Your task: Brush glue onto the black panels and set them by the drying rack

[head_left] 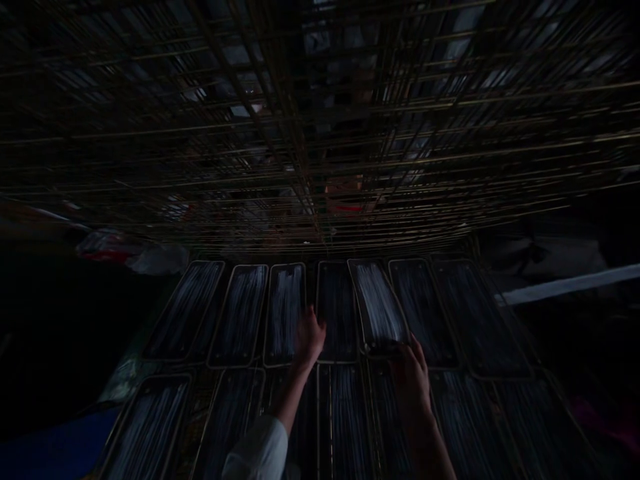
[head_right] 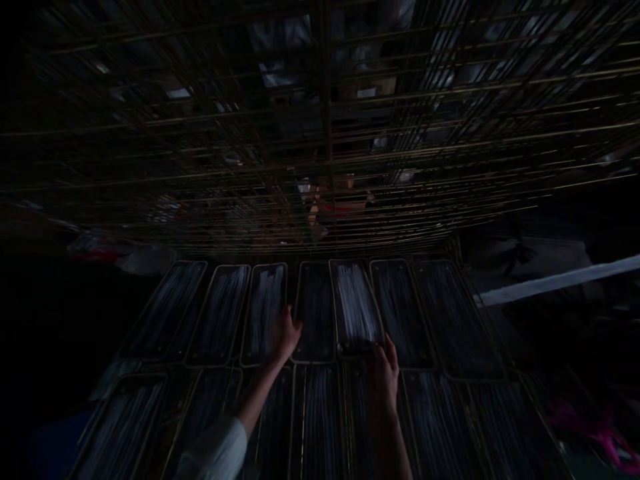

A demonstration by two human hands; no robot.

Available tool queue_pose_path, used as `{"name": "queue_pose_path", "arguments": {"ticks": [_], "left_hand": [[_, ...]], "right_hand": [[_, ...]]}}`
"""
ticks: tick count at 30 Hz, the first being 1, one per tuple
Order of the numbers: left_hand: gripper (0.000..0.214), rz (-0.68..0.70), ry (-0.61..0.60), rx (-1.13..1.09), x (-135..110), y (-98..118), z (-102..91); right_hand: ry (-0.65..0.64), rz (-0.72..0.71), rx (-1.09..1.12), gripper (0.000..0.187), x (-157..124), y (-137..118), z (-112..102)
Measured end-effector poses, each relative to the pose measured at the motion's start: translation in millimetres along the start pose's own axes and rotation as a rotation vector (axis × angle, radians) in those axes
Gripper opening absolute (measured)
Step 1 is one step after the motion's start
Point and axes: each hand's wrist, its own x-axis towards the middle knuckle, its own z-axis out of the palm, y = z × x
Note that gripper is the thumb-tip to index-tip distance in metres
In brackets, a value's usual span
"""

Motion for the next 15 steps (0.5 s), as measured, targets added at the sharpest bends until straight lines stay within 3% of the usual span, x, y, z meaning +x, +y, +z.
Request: {"name": "queue_pose_path", "arguments": {"ticks": [4,8,15], "left_hand": [[0.049,-0.016,-0.064,0.036,14,8,-0.2],[0.042,-0.081,-0.077,-0.071,22,7,2.9],[0.03,-0.146,-0.054,-0.126,22,-2,-1.2]], "right_hand": [[0.012,0.049,0.09,0.046,1,3,2],[0.017,0.027,0.102,0.045,-1,5,6],[0.025,0.017,0.09,0.046,-2,-1,7]]}}
